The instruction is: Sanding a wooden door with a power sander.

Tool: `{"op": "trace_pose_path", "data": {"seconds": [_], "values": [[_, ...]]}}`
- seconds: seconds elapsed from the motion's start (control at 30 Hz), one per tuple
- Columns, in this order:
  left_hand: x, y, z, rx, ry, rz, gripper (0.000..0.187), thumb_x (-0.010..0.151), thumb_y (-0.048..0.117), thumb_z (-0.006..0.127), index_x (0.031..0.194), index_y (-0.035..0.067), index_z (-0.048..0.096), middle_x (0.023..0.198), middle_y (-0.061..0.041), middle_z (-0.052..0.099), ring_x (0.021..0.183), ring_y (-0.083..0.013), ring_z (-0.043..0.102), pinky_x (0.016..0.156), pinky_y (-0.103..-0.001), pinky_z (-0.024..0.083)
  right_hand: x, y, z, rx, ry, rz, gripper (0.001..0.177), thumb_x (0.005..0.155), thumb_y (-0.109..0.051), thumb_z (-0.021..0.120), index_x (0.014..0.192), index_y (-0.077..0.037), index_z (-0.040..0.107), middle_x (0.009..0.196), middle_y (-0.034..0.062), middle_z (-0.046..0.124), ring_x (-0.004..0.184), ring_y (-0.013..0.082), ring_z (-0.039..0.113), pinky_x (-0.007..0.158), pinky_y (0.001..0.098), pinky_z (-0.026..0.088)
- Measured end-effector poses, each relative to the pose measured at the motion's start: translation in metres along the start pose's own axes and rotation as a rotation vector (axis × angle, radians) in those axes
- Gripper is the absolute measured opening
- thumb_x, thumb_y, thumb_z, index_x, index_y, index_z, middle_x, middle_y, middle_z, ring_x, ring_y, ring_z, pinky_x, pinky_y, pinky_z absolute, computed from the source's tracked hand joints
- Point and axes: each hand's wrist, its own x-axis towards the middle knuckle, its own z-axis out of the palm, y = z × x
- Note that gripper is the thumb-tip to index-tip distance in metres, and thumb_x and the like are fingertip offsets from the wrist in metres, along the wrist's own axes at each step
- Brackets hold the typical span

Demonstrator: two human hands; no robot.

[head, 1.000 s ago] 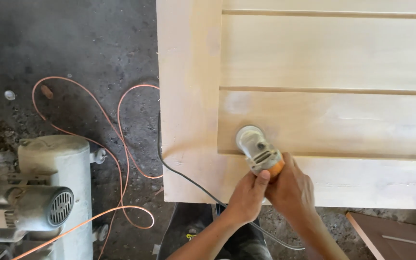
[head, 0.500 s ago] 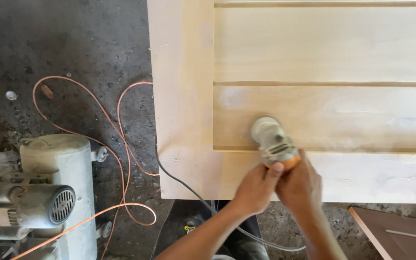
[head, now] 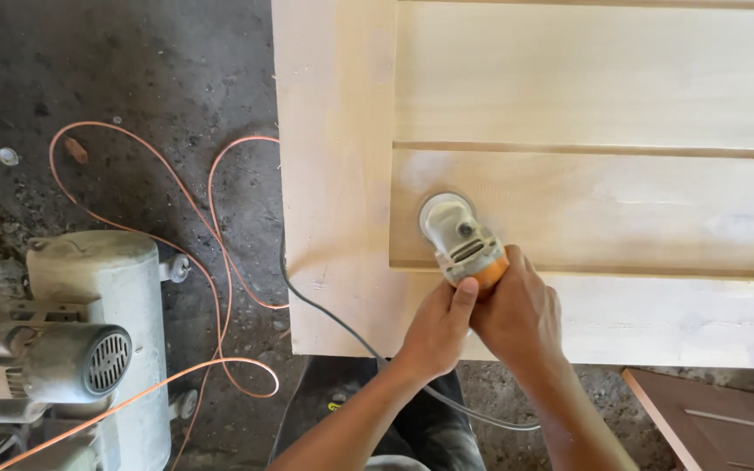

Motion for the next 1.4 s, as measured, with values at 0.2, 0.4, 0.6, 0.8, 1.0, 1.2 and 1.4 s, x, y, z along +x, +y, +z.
{"op": "trace_pose_path", "data": {"seconds": [0.2, 0.4, 0.6, 0.8, 1.0, 1.2, 1.4], "values": [[-0.001, 0.010, 0.009, -0.003, -0.038, -0.036, 0.083, 0.099, 0.071, 0.033, 0.132, -0.001, 0.057, 0.113, -0.023, 0.072, 0.104, -0.0356, 0.069, 0.092, -0.042, 0.051, -0.001, 0.019, 0.000, 0.007, -0.043, 0.054, 0.043, 0.080, -0.031, 0.077, 0.105, -0.005, 0.054, 0.085, 0.0199, 0.071, 0.076, 0.0434, 0.071, 0.069, 0.0558, 0.054], [0.017, 0.020, 0.041, 0.176, -0.128, -0.084, 0.086, 0.098, 0.074, 0.028, 0.130, -0.001, 0.058, 0.115, -0.028, 0.070, 0.111, -0.0448, 0.066, 0.093, -0.049, 0.050, 0.003, 0.061, -0.004, 0.050, -0.041, 0.281, 0.037, 0.093, -0.036, 0.069, 0.110, -0.005, 0.055, 0.083, 0.0105, 0.073, 0.065, 0.0267, 0.073, 0.056, 0.0419, 0.059], [0.016, 0.011, 0.015, 0.081, -0.070, -0.081, 0.081, 0.100, 0.073, 0.035, 0.126, 0.000, 0.061, 0.101, -0.019, 0.070, 0.094, -0.0331, 0.065, 0.083, -0.043, 0.051, 0.010, 0.037, 0.015, 0.083, -0.078, 0.302, 0.044, 0.088, -0.033, 0.070, 0.113, -0.004, 0.050, 0.087, 0.0172, 0.073, 0.071, 0.0350, 0.076, 0.062, 0.0474, 0.063], [0.033, 0.035, -0.030, -0.021, -0.058, -0.173, 0.076, 0.098, 0.071, 0.040, 0.108, 0.001, 0.064, 0.071, -0.004, 0.060, 0.061, -0.0134, 0.056, 0.055, -0.032, 0.045, 0.024, -0.029, -0.004, 0.124, -0.040, 0.203, 0.051, 0.080, -0.033, 0.077, 0.109, -0.003, 0.048, 0.079, 0.0251, 0.073, 0.078, 0.0474, 0.071, 0.073, 0.0567, 0.055], [0.043, 0.037, -0.052, -0.098, -0.027, -0.141, 0.076, 0.098, 0.072, 0.040, 0.109, 0.000, 0.062, 0.073, -0.004, 0.059, 0.061, -0.0131, 0.054, 0.053, -0.033, 0.044, 0.039, -0.058, -0.003, 0.085, -0.049, 0.125, 0.049, 0.081, -0.034, 0.077, 0.108, -0.004, 0.048, 0.078, 0.0232, 0.072, 0.077, 0.0482, 0.069, 0.071, 0.0592, 0.052], [0.046, 0.054, -0.050, -0.077, -0.090, -0.092, 0.079, 0.099, 0.073, 0.038, 0.121, 0.000, 0.060, 0.079, -0.004, 0.063, 0.066, -0.0139, 0.058, 0.059, -0.031, 0.048, 0.041, -0.055, -0.006, 0.031, -0.073, 0.285, 0.054, 0.082, -0.040, 0.078, 0.109, -0.004, 0.047, 0.076, 0.0221, 0.071, 0.077, 0.0448, 0.071, 0.074, 0.0571, 0.052], [0.046, 0.050, -0.054, -0.142, -0.118, -0.125, 0.081, 0.098, 0.074, 0.039, 0.123, -0.001, 0.059, 0.080, -0.007, 0.063, 0.060, -0.0133, 0.058, 0.052, -0.030, 0.048, 0.044, -0.056, -0.001, -0.017, -0.058, 0.217, 0.050, 0.081, -0.036, 0.076, 0.107, -0.005, 0.048, 0.077, 0.0219, 0.072, 0.079, 0.0448, 0.071, 0.074, 0.0564, 0.053]]}}
